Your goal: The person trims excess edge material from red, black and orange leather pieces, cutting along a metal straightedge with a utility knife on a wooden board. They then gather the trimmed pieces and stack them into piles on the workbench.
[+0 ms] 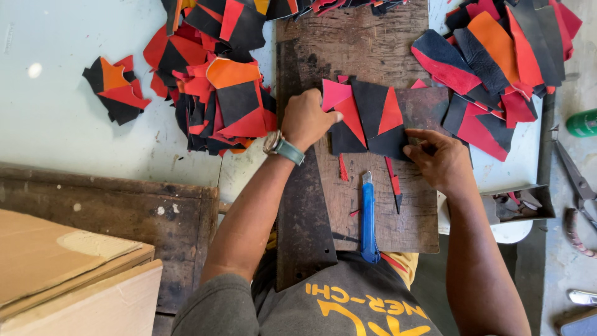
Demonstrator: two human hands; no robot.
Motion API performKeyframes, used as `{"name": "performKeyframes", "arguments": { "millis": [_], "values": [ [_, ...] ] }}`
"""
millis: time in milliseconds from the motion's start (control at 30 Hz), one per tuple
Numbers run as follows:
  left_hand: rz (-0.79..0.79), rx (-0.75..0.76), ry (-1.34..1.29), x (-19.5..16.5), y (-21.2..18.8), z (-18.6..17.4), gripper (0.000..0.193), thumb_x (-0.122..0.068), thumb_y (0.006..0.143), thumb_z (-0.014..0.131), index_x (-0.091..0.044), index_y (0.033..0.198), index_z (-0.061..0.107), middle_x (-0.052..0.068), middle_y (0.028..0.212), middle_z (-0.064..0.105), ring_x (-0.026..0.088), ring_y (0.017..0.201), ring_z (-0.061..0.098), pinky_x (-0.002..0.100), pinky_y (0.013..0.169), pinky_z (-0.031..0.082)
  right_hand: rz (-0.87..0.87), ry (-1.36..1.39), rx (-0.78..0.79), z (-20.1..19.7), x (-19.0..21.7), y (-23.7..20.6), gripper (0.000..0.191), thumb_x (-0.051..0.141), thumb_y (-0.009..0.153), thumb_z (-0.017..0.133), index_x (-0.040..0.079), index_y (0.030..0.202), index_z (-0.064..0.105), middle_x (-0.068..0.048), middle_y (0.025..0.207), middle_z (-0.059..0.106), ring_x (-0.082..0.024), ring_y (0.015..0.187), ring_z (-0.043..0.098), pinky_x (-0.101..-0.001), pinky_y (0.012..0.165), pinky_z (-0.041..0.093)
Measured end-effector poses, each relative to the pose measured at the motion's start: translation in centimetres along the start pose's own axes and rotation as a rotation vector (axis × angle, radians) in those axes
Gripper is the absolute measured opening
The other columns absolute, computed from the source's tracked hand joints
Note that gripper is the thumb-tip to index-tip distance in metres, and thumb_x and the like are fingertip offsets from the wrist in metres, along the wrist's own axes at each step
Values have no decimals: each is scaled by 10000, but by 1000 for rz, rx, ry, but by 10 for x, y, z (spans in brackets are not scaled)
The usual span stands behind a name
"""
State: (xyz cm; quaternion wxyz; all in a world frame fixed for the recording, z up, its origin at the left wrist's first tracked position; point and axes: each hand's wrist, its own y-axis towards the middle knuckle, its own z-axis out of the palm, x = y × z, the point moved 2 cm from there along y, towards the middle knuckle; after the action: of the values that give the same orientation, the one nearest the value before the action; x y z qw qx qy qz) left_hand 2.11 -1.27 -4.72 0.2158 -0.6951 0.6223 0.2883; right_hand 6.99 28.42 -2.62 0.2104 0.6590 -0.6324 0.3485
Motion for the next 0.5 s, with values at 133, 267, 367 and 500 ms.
{"name": "performKeyframes", "arguments": {
  "millis": [133, 267, 367, 500],
  "values": [
    [23, -134, 86, 12, 17, -47, 557, -506, 846, 824, -2, 934, 604, 216, 762, 707, 397, 747, 712, 491, 636, 555, 62, 325, -61, -6, -18, 2, 356, 151, 964, 754, 27, 1293, 695, -25, 858, 680, -59, 703, 566, -234, 589, 457],
    [-23, -264, 98, 33, 19, -113, 467, -476, 964, 720, -25, 915, 607, 193, 756, 727, 373, 761, 728, 483, 657, 555, 72, 533, -145, -16, -39, 0, 251, 91, 1016, 723, -26, 1237, 704, -28, 878, 655, -63, 630, 527, -229, 526, 421],
    [-138, -183, -14, 44, 10, -139, 421, -453, 946, 697, -41, 911, 612, 132, 722, 747, 293, 713, 777, 421, 690, 582, 59, 596, -199, -28, -51, -1, 211, 64, 1026, 724, -35, 1210, 695, -29, 855, 642, -68, 607, 533, -229, 519, 415],
    [-49, -228, -9, 46, -1, -146, 377, -376, 902, 773, -33, 971, 634, 135, 758, 730, 306, 700, 763, 416, 638, 578, 51, 550, -293, -50, -54, -8, 240, 65, 1006, 741, -33, 1219, 691, -21, 848, 649, -63, 586, 517, -229, 496, 387]
  ]
}}
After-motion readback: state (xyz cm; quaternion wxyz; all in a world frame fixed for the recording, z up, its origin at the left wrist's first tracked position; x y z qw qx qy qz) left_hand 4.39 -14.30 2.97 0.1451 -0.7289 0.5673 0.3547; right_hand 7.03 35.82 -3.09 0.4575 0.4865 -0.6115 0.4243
